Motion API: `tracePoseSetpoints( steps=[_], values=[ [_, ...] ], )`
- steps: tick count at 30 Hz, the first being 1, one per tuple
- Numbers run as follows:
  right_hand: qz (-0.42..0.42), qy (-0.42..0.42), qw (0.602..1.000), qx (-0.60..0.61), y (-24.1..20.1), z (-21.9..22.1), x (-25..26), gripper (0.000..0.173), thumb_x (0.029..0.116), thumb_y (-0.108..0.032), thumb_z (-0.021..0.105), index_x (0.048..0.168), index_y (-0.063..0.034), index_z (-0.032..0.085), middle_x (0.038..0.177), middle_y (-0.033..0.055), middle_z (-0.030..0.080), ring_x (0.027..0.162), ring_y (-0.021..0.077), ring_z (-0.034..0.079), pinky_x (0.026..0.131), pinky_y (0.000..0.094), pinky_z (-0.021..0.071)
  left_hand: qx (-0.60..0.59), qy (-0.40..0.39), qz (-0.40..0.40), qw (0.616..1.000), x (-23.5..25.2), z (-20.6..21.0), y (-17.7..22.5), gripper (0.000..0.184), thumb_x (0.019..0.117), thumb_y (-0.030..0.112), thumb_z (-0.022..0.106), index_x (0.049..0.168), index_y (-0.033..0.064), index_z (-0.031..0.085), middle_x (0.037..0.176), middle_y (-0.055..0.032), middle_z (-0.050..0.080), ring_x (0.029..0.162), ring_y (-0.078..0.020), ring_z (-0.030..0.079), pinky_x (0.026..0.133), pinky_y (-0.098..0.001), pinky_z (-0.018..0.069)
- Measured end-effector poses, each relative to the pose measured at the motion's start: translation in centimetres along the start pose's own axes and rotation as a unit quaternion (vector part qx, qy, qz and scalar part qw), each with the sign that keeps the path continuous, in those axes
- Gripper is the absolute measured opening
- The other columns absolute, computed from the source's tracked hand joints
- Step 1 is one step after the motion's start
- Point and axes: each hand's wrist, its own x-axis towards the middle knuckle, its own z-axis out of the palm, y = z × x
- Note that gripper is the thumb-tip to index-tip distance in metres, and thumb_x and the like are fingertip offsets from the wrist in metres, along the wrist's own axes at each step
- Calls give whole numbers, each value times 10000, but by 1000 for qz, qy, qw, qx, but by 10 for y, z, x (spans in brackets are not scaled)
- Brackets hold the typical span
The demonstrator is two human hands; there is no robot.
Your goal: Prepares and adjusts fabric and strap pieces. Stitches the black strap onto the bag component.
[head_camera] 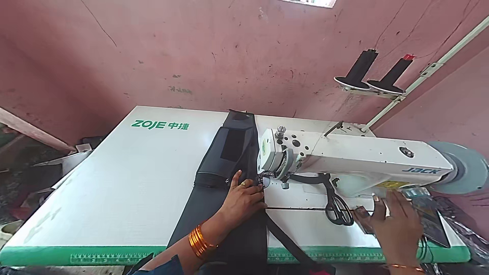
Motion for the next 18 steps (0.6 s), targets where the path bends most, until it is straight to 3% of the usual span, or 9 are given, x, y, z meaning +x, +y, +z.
tracePoseSetpoints(
  steps=[2,5,7,18],
  values=[
    [31,-47,998,-38,8,8,-2,409,1047,-122,428,1256,173,618,1343,371,587,1307,564,525,1146,664,332,3,3,1,1000,0,0,0,348,971,499,603,992,216,804,1144,46,765,1122,-202,697,1137,-684,285],
    [53,-150,987,-26,8,12,-18,313,1008,-10,502,1217,183,632,1339,386,580,1331,555,506,1164,698,273,1,0,-5,1000,-4,0,1,351,974,503,599,1007,222,806,1149,48,765,1127,-202,695,1139,-683,281],
    [65,-192,979,-14,12,16,-22,319,1014,-27,530,1242,168,636,1366,368,574,1354,534,498,1187,689,233,1,4,-7,1000,-1,1,0,353,970,509,602,1009,224,807,1145,51,766,1131,-197,694,1143,-681,282],
    [42,-175,983,23,21,8,-23,301,990,-40,556,1165,174,677,1317,368,608,1289,540,557,1148,681,318,17,-1,-4,1000,-35,-7,32,412,987,569,539,1048,256,801,1191,77,753,1157,-170,676,1159,-624,300]
  ],
)
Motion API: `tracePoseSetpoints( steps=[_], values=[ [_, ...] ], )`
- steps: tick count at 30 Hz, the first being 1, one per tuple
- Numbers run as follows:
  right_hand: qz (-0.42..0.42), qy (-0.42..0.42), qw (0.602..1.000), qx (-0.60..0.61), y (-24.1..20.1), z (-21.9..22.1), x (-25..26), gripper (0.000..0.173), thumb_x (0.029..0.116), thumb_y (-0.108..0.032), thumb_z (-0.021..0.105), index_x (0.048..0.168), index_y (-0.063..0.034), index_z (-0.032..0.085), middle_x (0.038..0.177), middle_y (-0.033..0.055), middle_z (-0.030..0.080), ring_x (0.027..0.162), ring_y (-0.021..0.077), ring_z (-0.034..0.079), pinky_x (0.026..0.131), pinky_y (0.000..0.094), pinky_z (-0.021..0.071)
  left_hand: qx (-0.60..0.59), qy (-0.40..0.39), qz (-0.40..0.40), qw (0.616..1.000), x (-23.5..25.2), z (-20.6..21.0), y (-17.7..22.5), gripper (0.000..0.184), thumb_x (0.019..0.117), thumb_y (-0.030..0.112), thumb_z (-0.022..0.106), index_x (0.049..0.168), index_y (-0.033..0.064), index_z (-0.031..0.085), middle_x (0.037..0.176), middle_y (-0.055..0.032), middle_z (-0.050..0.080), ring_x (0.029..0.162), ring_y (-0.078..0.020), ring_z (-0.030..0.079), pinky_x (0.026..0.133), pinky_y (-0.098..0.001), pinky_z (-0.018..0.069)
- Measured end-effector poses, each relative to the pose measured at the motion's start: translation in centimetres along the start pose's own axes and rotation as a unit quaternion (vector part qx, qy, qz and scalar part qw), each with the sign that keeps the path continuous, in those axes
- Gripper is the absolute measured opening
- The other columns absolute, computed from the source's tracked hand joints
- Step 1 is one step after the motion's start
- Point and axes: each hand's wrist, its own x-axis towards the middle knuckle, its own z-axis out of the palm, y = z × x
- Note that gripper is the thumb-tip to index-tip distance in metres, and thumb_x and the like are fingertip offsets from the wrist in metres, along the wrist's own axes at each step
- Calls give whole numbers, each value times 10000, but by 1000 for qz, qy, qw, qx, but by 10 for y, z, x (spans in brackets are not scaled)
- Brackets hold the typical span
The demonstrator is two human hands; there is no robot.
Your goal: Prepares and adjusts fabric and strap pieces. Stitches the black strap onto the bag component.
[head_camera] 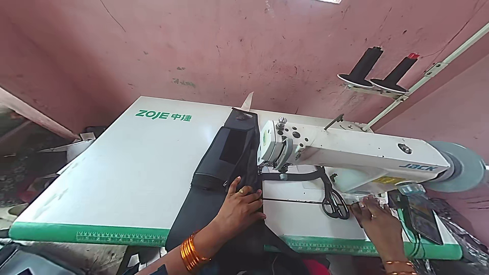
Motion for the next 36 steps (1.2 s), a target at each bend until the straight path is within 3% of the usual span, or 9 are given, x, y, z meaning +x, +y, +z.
tracePoseSetpoints(
  steps=[8,13,15,17,19,23,28,31,36],
  values=[
    [-61,139,987,47,-34,-29,6,316,986,-52,513,1133,165,688,1193,360,670,1167,557,627,1071,675,417,-14,-17,17,1000,11,-1,-14,428,963,596,569,1057,249,801,1200,65,751,1176,-184,667,1163,-633,287],
    [-189,99,954,208,-151,6,-44,273,957,-203,591,961,-8,781,933,131,752,901,207,733,819,332,606,-28,-27,22,999,24,2,-31,301,1010,427,570,1042,224,789,1107,47,767,1166,-206,672,1167,-638,281],
    [-203,0,954,222,-191,30,-55,334,939,-353,664,915,-45,791,944,115,719,930,255,689,816,385,582,-25,-14,30,999,28,5,-34,263,1013,240,526,1041,212,785,1126,47,767,1155,-203,680,1161,-629,294],
    [-169,-105,953,227,-219,46,-53,237,874,-233,742,836,1,763,919,154,673,921,322,658,799,441,571,-22,-5,32,999,28,6,-35,310,990,128,499,1064,212,788,1164,51,762,1145,-196,685,1158,-615,303],
    [-53,-174,931,316,-233,50,-47,119,886,-53,676,803,17,725,843,89,689,824,176,673,756,324,564,-30,-3,27,999,27,5,-34,333,982,85,495,1072,210,790,1154,52,765,1142,-196,688,1161,-611,306],
    [227,-261,762,547,-237,39,-62,243,1011,-10,566,1231,37,659,1047,112,722,916,105,683,857,260,553,-50,3,13,999,26,5,-35,364,966,62,481,1068,208,797,1134,51,771,1142,-193,689,1171,-608,287],
    [-43,-98,923,368,-236,48,-106,393,948,-23,557,1306,126,627,1115,215,753,931,234,772,848,333,603,-57,-25,16,998,28,2,-35,329,958,174,491,1091,186,792,1149,35,768,1184,-218,673,1177,-627,256],
    [-99,-99,947,289,-240,43,-107,334,914,22,544,1193,134,690,966,227,763,810,309,769,747,401,615,-59,-36,14,998,30,0,-38,363,1014,468,548,1079,210,796,1179,45,757,1202,-209,660,1185,-628,252],
    [-76,-95,958,259,-244,52,-83,197,907,-35,577,1015,64,709,678,124,676,588,233,677,576,381,566,-82,-36,-12,996,48,5,-55,314,955,466,653,991,194,805,1075,-32,739,1146,-249,665,1183,-625,263]
  ],
)
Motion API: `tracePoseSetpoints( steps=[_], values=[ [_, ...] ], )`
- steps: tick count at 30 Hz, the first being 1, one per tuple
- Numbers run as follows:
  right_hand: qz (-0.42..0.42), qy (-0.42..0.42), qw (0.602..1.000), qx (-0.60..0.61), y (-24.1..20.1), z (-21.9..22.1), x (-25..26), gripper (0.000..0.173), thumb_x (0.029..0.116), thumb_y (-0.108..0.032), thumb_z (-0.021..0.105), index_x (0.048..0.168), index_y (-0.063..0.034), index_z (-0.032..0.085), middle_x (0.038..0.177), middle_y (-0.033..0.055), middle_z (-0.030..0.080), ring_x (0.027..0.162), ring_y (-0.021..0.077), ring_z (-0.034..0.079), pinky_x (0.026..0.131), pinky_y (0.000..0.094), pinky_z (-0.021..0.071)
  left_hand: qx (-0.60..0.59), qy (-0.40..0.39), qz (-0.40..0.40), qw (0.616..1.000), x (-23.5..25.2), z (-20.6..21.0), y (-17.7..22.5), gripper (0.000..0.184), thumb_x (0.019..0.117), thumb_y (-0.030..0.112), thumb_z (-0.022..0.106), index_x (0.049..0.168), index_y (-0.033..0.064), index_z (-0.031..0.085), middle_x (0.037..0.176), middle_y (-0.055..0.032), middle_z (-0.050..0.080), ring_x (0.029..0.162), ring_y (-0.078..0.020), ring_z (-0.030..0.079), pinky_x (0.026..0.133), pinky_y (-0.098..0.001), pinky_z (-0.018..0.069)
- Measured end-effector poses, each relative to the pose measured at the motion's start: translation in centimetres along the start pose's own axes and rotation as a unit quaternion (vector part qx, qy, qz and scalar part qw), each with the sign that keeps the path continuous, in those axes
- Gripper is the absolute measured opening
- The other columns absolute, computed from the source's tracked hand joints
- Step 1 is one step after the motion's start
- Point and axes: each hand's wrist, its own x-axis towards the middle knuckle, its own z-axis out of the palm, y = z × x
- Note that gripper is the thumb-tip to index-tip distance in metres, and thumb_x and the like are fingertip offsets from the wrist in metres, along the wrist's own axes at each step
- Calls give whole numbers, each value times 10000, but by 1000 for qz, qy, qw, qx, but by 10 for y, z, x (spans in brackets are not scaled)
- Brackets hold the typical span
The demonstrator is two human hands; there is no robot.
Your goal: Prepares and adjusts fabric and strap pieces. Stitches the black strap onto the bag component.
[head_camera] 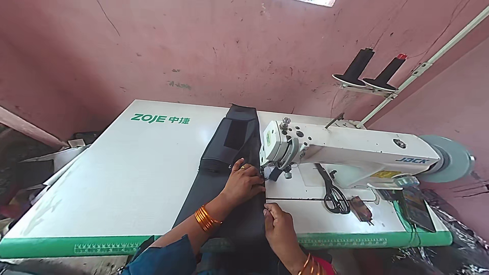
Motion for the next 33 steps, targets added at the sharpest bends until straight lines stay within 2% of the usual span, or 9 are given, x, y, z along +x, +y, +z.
tracePoseSetpoints(
  steps=[4,7,11,13,15,17,22,27,33],
  values=[
    [-2,1,1000,-24,2,4,27,190,912,-24,579,1013,59,717,690,137,687,618,275,696,600,433,577,-13,-37,-72,997,21,-5,-15,469,890,540,713,934,73,730,1065,-102,720,1193,-279,639,1220,-577,215],
    [12,-14,999,-38,4,6,47,184,928,-29,570,1000,48,720,717,159,697,655,318,712,611,482,572,-1,-142,-144,979,41,-17,-21,793,724,735,740,1170,81,687,1352,-101,620,1396,-276,478,1241,-607,49],
    [125,-101,986,48,-2,-9,55,282,1022,-97,556,1234,39,682,995,180,753,914,299,736,854,467,570,28,-201,-167,965,53,-19,-27,1011,636,843,718,1320,107,609,1497,-86,512,1484,-276,357,1221,-644,-44],
    [122,-92,984,88,-6,-10,37,385,1021,-85,566,1370,77,596,1129,219,740,999,311,740,934,447,567,21,-159,-131,978,46,-19,-26,873,720,777,717,1257,92,652,1413,-108,585,1437,-291,432,1233,-633,11],
    [57,-36,996,56,-7,-5,10,402,980,-31,557,1348,128,591,1072,243,750,895,333,764,826,443,602,-9,-57,-34,998,28,-12,-13,524,871,533,735,1084,54,741,1183,-149,709,1245,-344,611,1182,-614,293],
    [-25,10,1000,-8,-3,1,-10,400,900,7,539,1258,155,641,953,220,764,741,292,764,685,395,620,-47,-9,38,998,4,-3,10,253,975,314,666,990,94,790,1081,-94,751,1121,-295,684,1003,-492,527],
    [-83,33,992,-87,-1,4,-21,281,840,-22,535,1030,89,710,708,136,695,555,227,688,513,342,569,-46,4,48,998,-26,2,28,280,986,347,640,1016,124,807,1172,-61,764,1219,-274,677,1072,-466,512],
    [-76,55,993,-75,6,9,5,217,874,-36,529,963,47,708,689,110,677,557,203,673,522,336,564,-65,-9,20,998,-8,0,10,250,968,303,677,934,87,798,1139,-88,766,1182,-270,693,1023,-436,546],
    [-61,25,997,-40,10,14,52,194,885,24,552,973,64,720,745,152,703,643,270,709,600,414,584,-76,-139,-104,982,37,-22,-12,366,936,380,724,1048,33,757,1255,-164,692,1257,-336,622,995,-544,514]
  ],
)
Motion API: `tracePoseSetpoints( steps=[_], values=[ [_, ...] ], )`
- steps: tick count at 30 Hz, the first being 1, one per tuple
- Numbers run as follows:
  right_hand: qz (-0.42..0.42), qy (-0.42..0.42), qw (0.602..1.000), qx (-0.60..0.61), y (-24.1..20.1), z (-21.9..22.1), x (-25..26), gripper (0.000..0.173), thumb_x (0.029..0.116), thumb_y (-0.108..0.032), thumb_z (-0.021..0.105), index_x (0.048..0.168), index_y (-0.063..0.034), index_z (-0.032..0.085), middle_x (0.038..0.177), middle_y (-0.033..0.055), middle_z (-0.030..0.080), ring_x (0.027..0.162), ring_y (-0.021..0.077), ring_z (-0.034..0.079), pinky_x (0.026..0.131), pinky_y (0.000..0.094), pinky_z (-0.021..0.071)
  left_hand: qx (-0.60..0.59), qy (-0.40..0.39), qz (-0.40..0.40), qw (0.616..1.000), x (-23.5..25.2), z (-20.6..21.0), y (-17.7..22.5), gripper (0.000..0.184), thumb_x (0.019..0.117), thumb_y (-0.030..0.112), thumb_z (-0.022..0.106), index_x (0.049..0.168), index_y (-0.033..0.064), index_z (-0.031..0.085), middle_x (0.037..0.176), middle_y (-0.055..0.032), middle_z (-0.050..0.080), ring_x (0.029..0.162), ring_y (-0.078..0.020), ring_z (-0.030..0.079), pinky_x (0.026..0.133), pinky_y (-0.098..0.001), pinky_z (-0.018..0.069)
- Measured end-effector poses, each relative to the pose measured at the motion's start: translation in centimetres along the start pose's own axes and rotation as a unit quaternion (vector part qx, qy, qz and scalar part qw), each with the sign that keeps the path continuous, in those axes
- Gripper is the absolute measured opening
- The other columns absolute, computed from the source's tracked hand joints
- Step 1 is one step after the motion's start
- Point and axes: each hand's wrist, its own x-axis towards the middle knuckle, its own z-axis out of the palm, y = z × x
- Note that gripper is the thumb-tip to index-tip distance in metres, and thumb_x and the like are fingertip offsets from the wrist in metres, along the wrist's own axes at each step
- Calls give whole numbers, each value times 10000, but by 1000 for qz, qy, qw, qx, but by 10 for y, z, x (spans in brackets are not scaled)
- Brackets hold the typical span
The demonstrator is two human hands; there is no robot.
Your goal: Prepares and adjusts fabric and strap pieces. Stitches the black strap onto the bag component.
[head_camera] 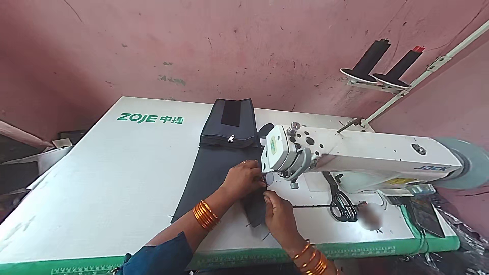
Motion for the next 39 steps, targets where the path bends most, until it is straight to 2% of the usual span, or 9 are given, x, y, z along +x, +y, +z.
tracePoseSetpoints(
  steps=[7,11,15,18,22,27,34,37,39],
  values=[
    [23,-56,998,-6,3,-3,19,168,907,-1,573,966,31,727,763,155,714,701,307,725,640,476,584,-18,-14,36,999,-12,-20,14,258,923,244,734,990,-4,756,1050,-189,723,1089,-371,671,940,-537,530],
    [104,-129,984,63,2,-15,27,187,956,-30,569,1032,33,728,846,169,731,786,292,726,734,462,574,-49,-162,-9,986,-43,-20,45,489,848,259,823,1219,-16,660,1226,-212,650,1216,-390,590,1027,-541,470],
    [288,-115,878,364,1,-27,10,270,1043,-29,497,1285,51,586,878,86,708,628,122,680,554,267,587,49,175,167,969,-54,12,38,102,865,-13,627,802,36,690,824,-101,712,852,-265,714,758,-353,587],
    [272,-79,889,361,-9,-30,-38,395,1004,7,545,1395,60,522,804,66,726,509,88,630,449,236,537,73,150,173,971,-66,32,48,120,888,-32,620,824,14,711,841,-116,720,868,-279,729,760,-361,601],
    [37,12,992,121,-4,-20,-71,360,932,0,537,1249,130,651,796,103,738,560,111,657,562,243,572,94,150,101,979,-84,60,59,161,895,-22,614,943,17,763,997,-122,751,1023,-286,732,873,-362,603],
    [-94,25,995,-28,-1,-19,-76,295,836,-10,543,1042,80,734,740,140,708,586,223,700,557,322,590,56,164,83,981,-93,60,66,233,943,24,595,1108,48,757,1190,-119,731,1116,-294,707,872,-390,608],
    [142,-161,944,250,-13,-59,-63,201,1021,-76,513,1056,28,681,676,8,648,475,35,568,456,196,505,106,219,122,962,-92,74,61,205,906,15,585,942,67,780,1014,-46,774,1015,-213,726,858,-314,591],
    [-68,-82,989,108,19,-44,-26,240,935,-17,571,1067,34,765,1091,138,753,1032,212,728,931,330,579,98,232,97,963,-95,79,67,212,889,-11,576,919,48,777,1022,-70,781,1031,-226,740,880,-324,596],
    [-169,-77,980,68,43,-21,-4,269,907,65,554,1089,74,753,1275,239,686,1251,380,638,1091,449,494,106,237,82,962,-92,82,69,231,870,-30,572,931,46,782,1045,-69,782,1036,-223,742,877,-322,598]
  ],
)
